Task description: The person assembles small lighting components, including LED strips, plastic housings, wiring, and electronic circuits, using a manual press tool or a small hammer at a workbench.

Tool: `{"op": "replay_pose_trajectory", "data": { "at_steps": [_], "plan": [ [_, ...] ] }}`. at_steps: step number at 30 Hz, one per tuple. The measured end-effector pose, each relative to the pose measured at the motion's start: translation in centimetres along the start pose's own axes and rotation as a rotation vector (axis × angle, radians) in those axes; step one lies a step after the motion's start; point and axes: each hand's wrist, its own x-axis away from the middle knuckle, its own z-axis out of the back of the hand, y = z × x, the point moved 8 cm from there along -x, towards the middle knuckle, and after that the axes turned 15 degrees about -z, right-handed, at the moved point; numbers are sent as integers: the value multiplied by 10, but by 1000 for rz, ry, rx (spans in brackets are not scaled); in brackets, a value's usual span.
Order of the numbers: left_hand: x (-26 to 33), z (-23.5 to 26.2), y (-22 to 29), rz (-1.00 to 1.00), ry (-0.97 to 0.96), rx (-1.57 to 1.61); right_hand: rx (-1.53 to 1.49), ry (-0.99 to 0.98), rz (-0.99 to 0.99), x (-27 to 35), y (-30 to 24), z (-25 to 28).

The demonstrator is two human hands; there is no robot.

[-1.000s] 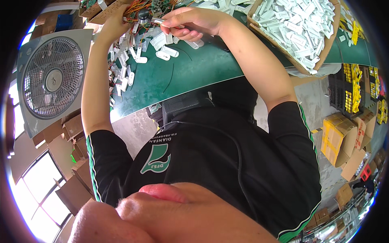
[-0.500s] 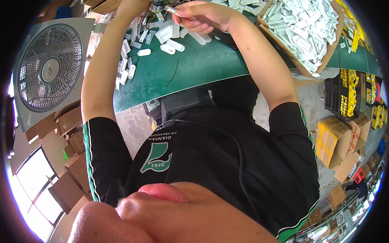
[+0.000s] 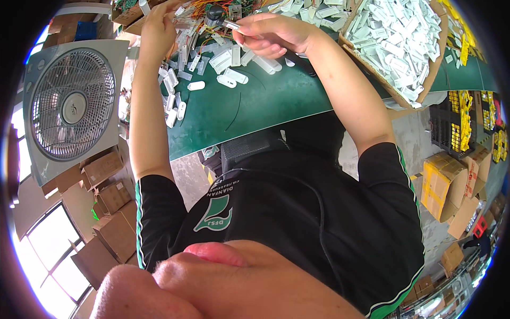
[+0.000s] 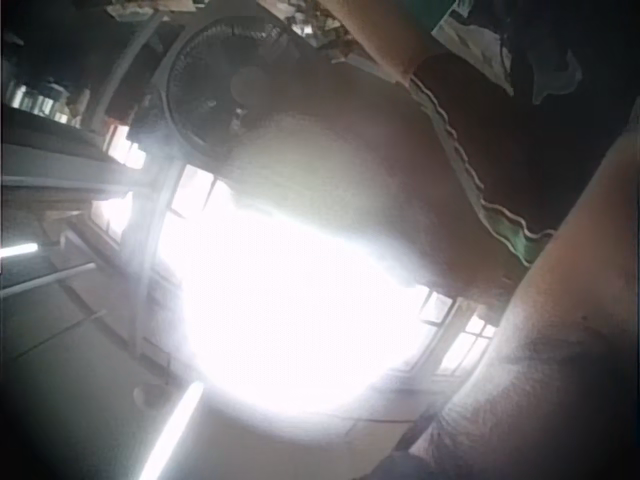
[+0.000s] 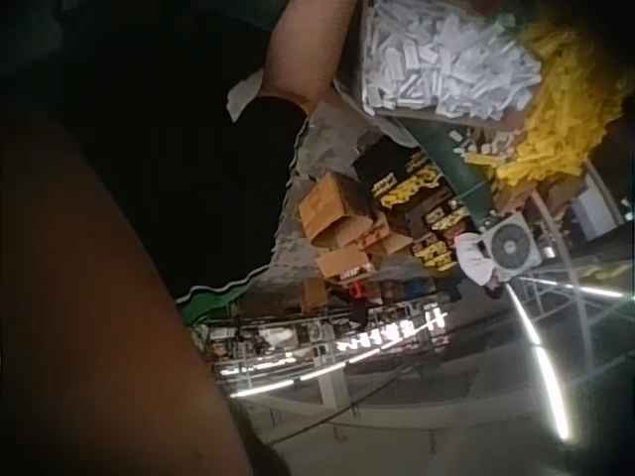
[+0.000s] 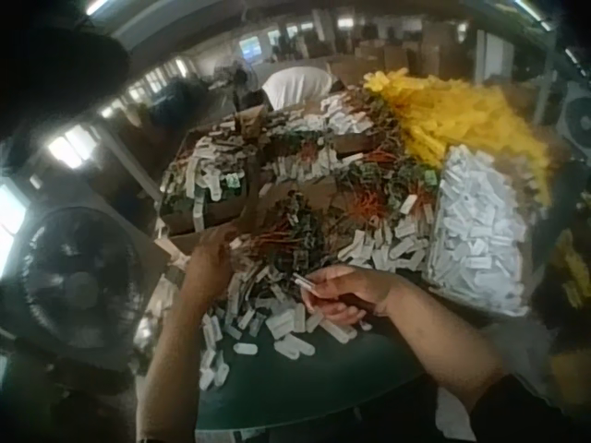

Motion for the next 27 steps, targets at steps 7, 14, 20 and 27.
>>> {"op": "replay_pose_trajectory", "data": {
  "at_steps": [7, 14, 20, 27],
  "plan": [
    [-27, -25, 12, 39, -280, -221, -3, -2, 5, -3, 1, 2],
    [-20, 6, 11, 86, -23, -107, 24, 28, 10, -2, -1, 4],
    [16, -31, -42, 66, -55, 44, 30, 38, -6, -4, -2, -1],
    [11, -12, -31, -51, 78, -82, 37, 70, -11, -1, 0, 6]
  ]
}}
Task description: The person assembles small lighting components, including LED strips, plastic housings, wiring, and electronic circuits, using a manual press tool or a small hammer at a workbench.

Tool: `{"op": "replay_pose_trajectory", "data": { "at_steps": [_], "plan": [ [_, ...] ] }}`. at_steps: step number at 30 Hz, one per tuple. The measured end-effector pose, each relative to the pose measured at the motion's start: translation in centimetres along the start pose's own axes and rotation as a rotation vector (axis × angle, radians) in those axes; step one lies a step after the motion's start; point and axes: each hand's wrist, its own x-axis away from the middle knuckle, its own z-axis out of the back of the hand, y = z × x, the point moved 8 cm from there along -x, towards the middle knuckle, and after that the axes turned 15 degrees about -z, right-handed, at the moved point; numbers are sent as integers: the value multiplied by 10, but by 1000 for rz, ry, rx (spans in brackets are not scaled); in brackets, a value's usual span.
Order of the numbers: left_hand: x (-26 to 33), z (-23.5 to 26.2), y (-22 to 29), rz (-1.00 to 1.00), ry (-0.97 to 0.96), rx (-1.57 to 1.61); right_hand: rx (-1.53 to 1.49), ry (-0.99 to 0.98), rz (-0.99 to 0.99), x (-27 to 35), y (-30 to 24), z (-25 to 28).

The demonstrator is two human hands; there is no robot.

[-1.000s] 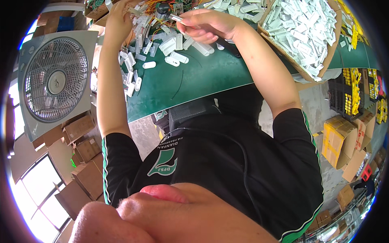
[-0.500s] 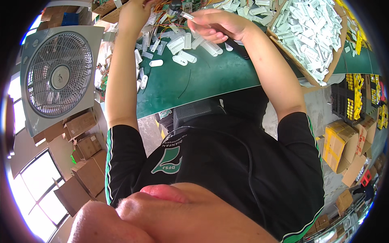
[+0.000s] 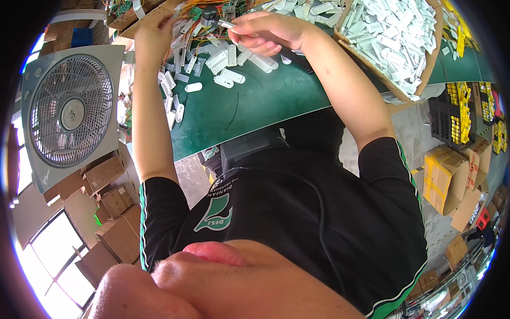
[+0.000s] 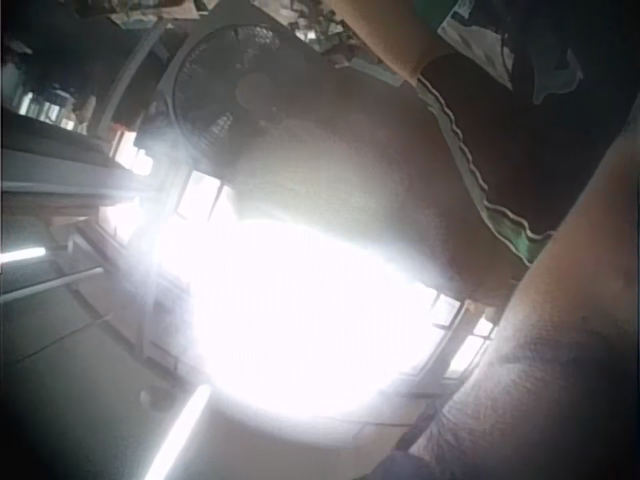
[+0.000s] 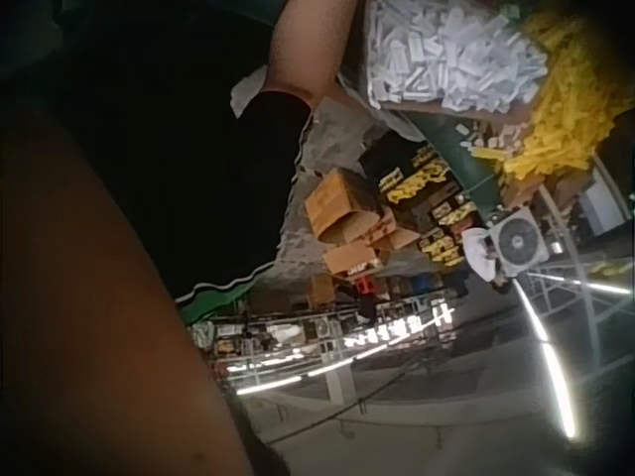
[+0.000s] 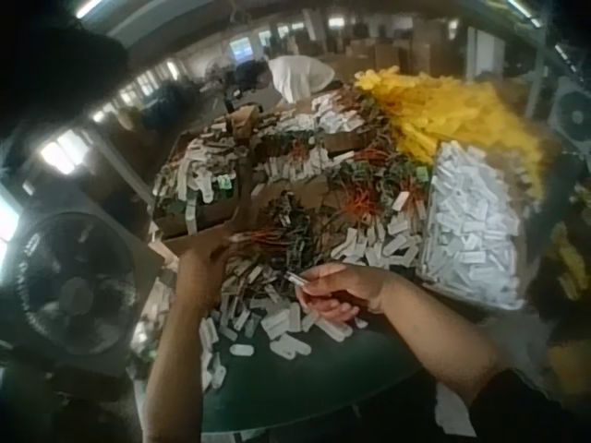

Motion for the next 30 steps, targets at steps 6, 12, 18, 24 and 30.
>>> {"op": "replay_pose_trajectory", "data": {
  "at_steps": [6, 12, 18, 24, 30],
  "plan": [
    [-19, 77, 43, -5, 289, -106, -11, -8, 13, 0, -3, -1],
    [-11, 93, 30, 204, 373, 145, -118, -55, -35, 2, -1, 4],
    [16, 126, 4, 128, 692, 469, -179, -93, -13, 7, -3, 0],
    [56, 163, 31, 216, 685, 731, -130, -56, -25, 2, -3, -1],
    [101, 97, 44, 433, -64, 706, -106, -69, -8, 5, -6, 0]
  ]
}}
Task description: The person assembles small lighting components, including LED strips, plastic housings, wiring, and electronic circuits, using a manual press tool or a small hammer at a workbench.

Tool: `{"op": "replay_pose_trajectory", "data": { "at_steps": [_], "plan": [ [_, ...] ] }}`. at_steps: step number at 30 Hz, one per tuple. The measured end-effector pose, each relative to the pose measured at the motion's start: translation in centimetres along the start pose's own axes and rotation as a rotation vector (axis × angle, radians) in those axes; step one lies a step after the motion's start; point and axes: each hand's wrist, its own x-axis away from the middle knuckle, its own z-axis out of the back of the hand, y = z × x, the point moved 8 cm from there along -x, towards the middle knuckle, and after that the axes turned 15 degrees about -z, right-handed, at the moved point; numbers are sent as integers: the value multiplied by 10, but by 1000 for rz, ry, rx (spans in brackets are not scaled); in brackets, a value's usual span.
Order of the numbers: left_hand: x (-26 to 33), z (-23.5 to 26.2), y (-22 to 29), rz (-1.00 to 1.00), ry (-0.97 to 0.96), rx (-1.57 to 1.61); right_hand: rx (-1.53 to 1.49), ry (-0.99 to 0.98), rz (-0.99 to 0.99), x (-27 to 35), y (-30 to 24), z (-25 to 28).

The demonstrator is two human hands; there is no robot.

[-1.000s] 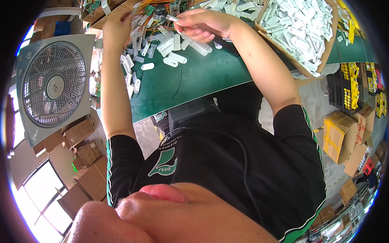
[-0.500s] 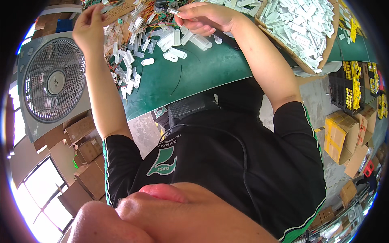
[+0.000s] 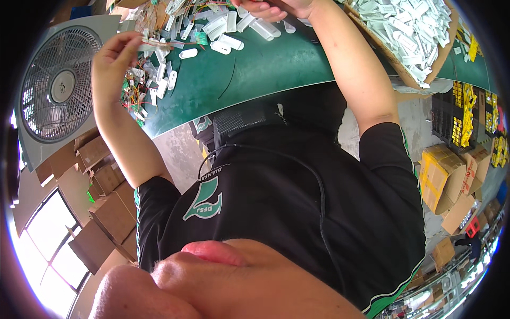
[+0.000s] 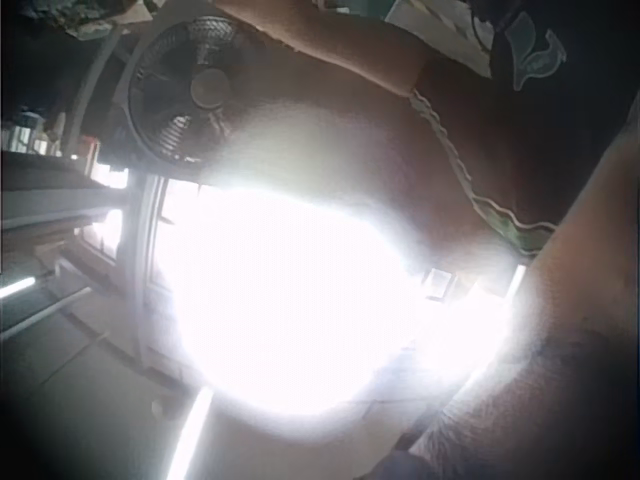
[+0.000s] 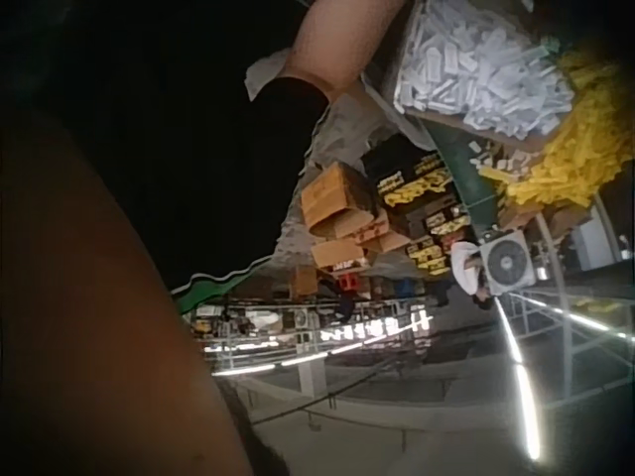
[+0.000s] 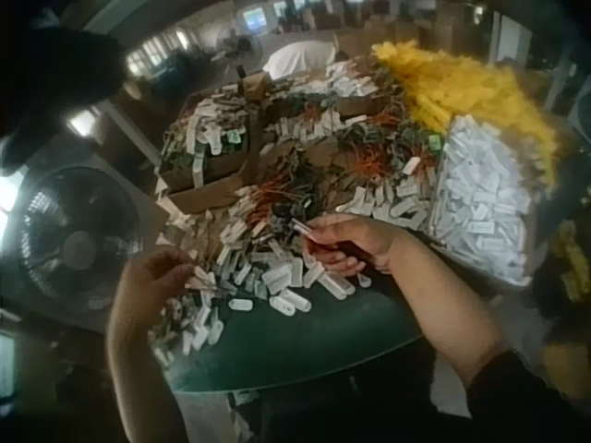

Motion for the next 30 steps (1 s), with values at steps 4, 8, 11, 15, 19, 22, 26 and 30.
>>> {"op": "replay_pose_trajectory", "data": {
  "at_steps": [4, 8, 11, 15, 19, 22, 26, 30],
  "plan": [
    [14, -27, -20, 56, -110, 0, 1, -51, 7, -1, 2, -4],
    [24, -39, -19, 12, -82, 150, 8, -31, -21, -6, 6, -2],
    [40, -39, -23, 20, -156, -29, 37, -31, -11, -6, 5, -5],
    [72, -40, -39, -52, -196, -510, 73, -6, 3, -1, 5, -3],
    [89, -56, -19, -203, -152, -633, 89, -27, 16, -3, 3, -6],
    [100, -78, -13, -254, -145, -595, 74, -46, 9, -5, 4, -8],
    [110, -84, -22, -212, -121, -572, 114, 99, -51, -6, 6, -5],
    [120, -53, -29, -251, 172, -578, 334, 443, -142, 1, 7, 1]
  ]
}}
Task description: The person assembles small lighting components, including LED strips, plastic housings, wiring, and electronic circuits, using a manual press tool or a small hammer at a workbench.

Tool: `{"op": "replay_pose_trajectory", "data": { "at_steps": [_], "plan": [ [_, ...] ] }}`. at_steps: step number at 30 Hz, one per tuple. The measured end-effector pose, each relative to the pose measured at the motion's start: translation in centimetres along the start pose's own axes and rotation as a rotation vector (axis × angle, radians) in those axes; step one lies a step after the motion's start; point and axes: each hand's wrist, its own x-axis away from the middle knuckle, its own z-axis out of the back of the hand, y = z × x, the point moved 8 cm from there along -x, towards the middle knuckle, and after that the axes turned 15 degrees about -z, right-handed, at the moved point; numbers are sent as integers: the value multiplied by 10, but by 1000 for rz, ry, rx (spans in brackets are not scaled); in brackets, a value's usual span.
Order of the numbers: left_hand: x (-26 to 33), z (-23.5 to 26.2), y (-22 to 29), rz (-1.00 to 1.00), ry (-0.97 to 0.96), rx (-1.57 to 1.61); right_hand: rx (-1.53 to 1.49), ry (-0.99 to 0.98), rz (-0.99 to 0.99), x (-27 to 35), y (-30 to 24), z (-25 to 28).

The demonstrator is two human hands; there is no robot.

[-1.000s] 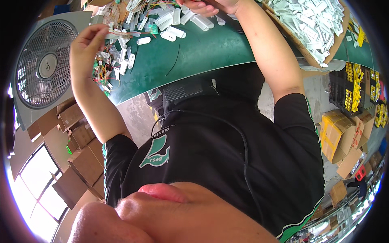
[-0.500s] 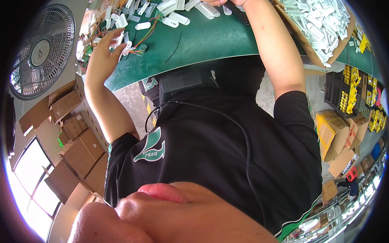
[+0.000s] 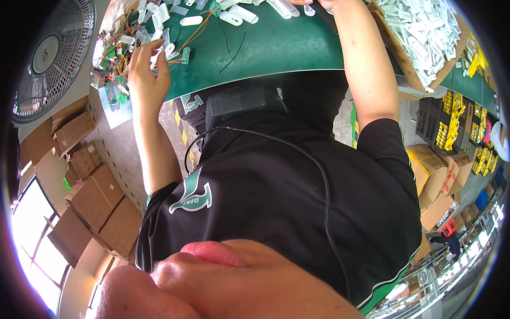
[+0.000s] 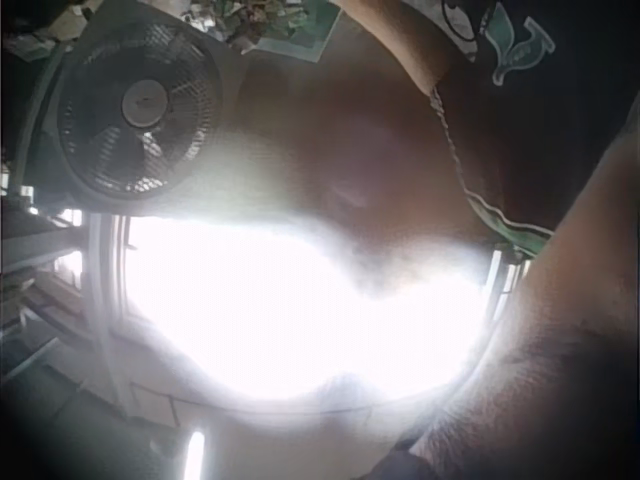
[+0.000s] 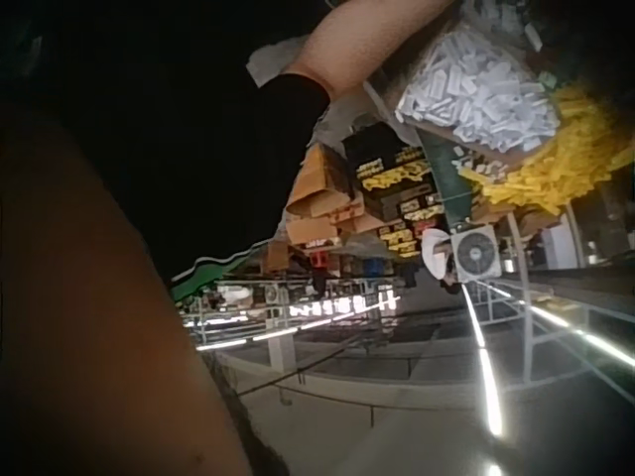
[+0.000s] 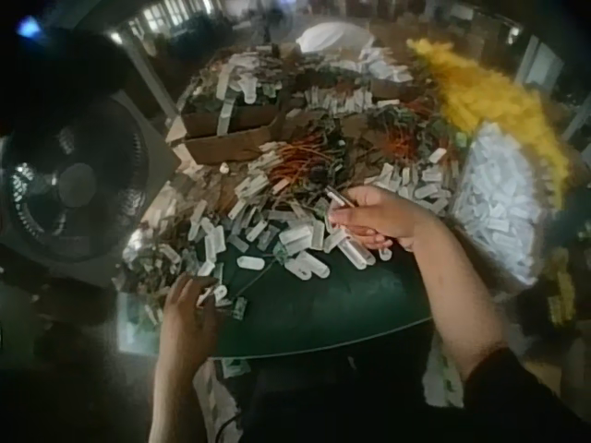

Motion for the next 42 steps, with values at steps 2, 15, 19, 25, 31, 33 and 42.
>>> {"op": "replay_pose_trajectory", "data": {
  "at_steps": [2, 15, 19, 25, 31, 33, 42],
  "plan": [
    [7, -6, -8, -19, -106, -83, 50, 4, -17, -3, 5, -5],
    [15, 26, -10, 152, 139, 144, 657, 431, 77, 6, -7, -36],
    [9, 64, -24, 181, 486, 325, 568, 438, 83, 9, -2, -41],
    [-17, 78, -33, 98, 654, 1234, 572, 574, 56, 19, 6, -57],
    [-8, 34, -49, 157, 622, 1538, 889, 744, 37, 22, 15, -71],
    [-12, 14, -42, 279, 683, 1277, 913, 794, 26, 26, 18, -64],
    [10, -5, -36, 265, 10, 216, 970, 907, 406, 43, 28, -83]
  ]
}}
